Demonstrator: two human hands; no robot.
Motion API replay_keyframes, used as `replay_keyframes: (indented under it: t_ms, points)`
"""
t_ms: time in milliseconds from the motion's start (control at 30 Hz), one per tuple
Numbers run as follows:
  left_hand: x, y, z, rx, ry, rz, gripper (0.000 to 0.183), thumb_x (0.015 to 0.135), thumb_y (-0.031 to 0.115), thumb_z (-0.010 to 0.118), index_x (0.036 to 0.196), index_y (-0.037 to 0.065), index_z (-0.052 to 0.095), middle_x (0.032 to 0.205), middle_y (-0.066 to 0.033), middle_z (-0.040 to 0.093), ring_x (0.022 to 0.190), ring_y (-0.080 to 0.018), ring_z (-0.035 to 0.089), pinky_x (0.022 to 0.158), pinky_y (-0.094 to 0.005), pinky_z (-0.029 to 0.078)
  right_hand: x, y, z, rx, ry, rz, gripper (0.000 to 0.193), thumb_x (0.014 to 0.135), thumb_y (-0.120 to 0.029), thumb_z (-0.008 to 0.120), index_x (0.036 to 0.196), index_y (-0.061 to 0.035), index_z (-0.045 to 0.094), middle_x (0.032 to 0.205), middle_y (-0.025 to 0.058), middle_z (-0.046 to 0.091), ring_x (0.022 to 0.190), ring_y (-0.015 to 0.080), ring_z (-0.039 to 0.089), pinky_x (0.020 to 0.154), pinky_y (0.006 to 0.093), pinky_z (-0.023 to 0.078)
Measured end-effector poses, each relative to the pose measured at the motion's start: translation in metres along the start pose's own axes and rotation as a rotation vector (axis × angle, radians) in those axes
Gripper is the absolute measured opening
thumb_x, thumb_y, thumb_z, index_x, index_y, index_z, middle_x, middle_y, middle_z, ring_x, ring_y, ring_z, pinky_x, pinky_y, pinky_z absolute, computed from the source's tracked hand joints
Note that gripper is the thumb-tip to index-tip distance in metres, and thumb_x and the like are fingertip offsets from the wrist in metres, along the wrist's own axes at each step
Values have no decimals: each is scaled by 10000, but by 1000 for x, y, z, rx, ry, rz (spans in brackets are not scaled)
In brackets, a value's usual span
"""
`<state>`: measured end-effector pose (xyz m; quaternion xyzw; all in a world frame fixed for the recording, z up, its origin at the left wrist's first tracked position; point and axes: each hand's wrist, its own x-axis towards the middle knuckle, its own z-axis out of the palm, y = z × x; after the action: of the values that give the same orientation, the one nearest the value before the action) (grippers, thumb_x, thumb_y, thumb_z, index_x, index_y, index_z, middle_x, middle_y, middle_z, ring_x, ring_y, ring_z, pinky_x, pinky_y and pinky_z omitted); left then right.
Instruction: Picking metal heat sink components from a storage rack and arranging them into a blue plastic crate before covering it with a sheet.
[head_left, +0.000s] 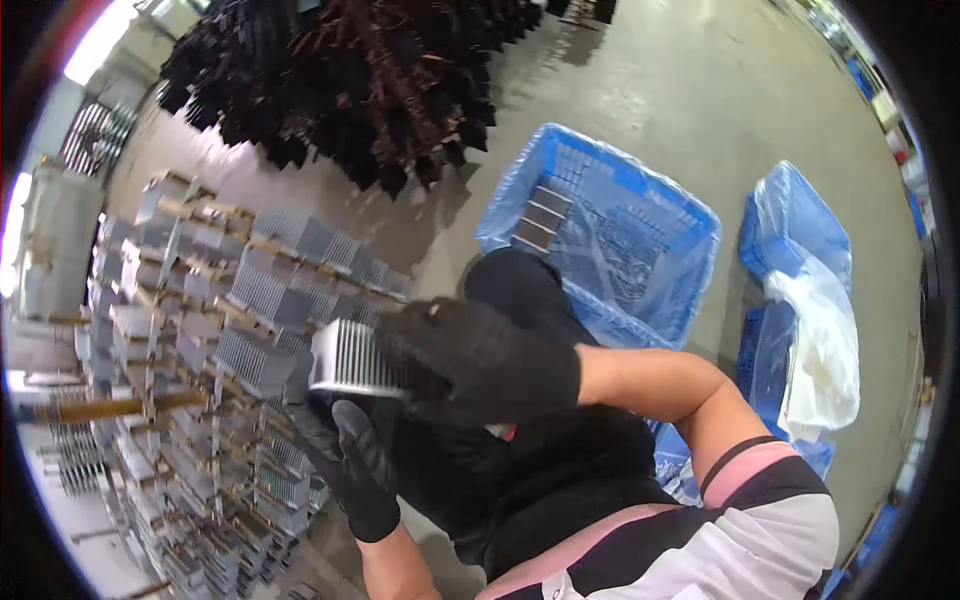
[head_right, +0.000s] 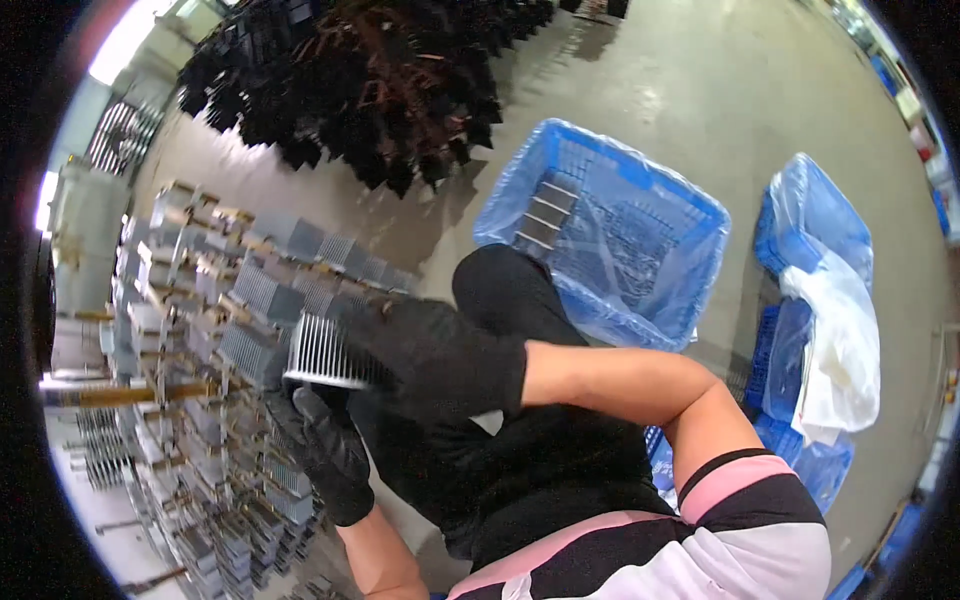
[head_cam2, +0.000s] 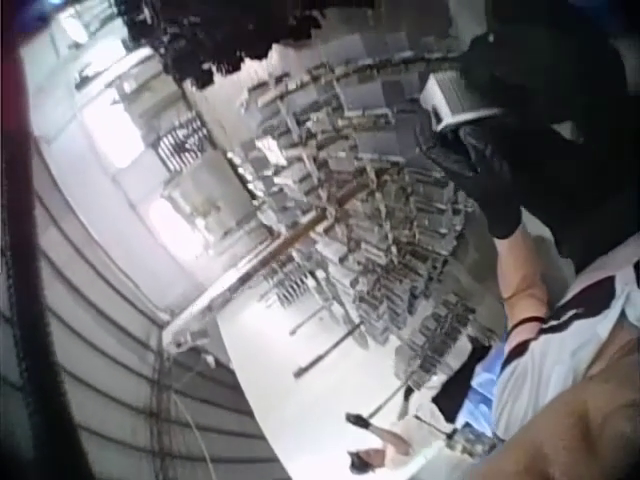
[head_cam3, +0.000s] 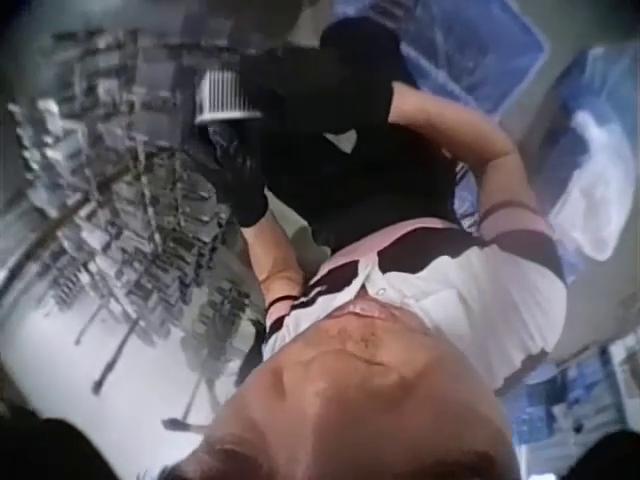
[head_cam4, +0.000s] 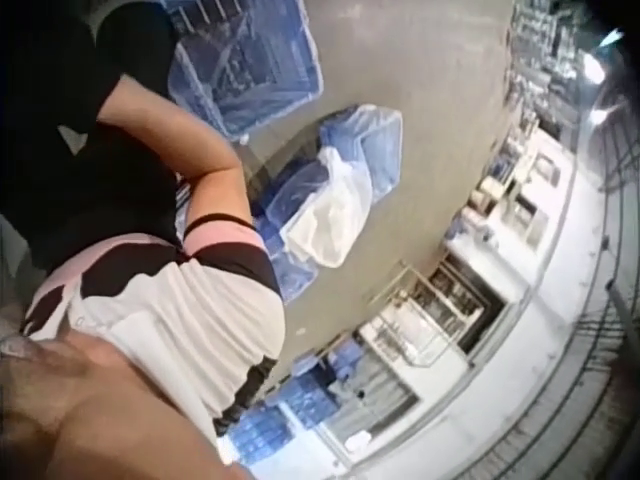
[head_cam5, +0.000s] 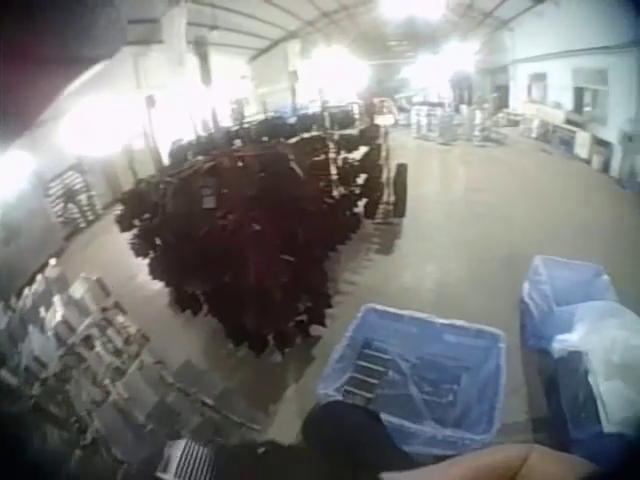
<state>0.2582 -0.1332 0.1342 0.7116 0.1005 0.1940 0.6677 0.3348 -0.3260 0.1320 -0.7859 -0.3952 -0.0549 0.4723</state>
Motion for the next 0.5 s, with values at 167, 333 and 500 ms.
replay_keyframes:
  t_ms: [167,333,500]
  points:
    - [33,-24,33,362,-129,240,511,995,281,579,1410,12,449,1366,-159,522,1199,-280,536,1004,-385,432,-36,121,-67,-170,199,174,650,764,-296,758,1281,12,513,1131,228,587,1016,402,589,886,437,487]
    - [33,-69,12,773,-153,401,520,966,285,616,1376,-7,485,1377,-215,513,1256,-365,504,1065,-450,394,-95,255,-71,-349,127,480,511,727,-200,701,1173,3,555,1071,245,604,962,433,596,853,484,494]
    - [29,-84,12,1270,-224,299,505,946,277,647,1336,-14,512,1341,-220,535,1240,-383,505,1058,-469,396,-154,345,1,-334,-227,720,515,696,-194,702,1151,-16,539,1065,260,586,966,443,610,821,520,519]
